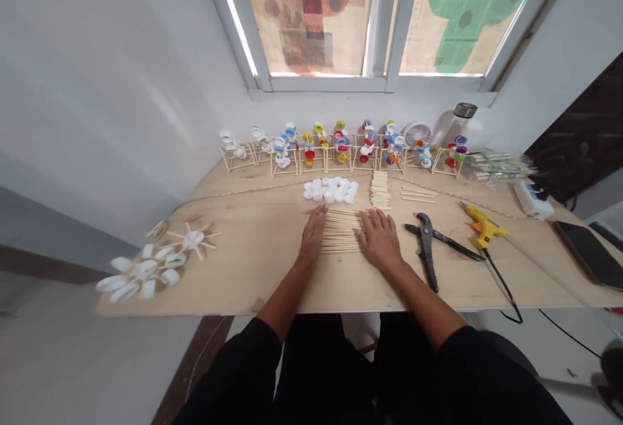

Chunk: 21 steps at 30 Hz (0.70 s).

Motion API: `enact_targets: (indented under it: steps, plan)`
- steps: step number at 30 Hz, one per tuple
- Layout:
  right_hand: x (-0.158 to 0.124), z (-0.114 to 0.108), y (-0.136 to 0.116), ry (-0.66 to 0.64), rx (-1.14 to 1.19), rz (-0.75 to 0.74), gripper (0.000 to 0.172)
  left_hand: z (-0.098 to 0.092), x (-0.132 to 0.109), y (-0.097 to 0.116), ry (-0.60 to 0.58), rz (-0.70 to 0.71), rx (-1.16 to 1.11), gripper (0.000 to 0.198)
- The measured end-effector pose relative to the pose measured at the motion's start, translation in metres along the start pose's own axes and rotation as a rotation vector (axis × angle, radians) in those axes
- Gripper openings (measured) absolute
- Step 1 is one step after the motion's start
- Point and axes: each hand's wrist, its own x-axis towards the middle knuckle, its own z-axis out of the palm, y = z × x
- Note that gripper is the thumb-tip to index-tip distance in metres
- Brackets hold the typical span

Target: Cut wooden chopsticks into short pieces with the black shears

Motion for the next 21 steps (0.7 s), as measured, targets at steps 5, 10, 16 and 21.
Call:
enact_targets:
  steps: [5, 10, 16, 21]
  plan:
    - [-0.003, 0.003, -0.001, -0.02, -0.101, -0.023, 0.045, 0.003, 0.002, -0.001, -0.012, -0.034, -0.03, 0.044]
    - [-0.007, 0.001, -0.003, -0.022, -0.153, -0.026, 0.046, 0.004, 0.005, 0.002, -0.028, -0.084, -0.076, 0.047]
    - [-0.013, 0.002, -0.008, -0.015, -0.184, -0.022, 0.045, 0.004, 0.005, 0.007, -0.033, -0.122, -0.139, 0.051]
    - [-0.015, 0.0, -0.011, -0.02, -0.194, -0.027, 0.046, 0.004, 0.003, 0.01, -0.026, -0.129, -0.172, 0.048]
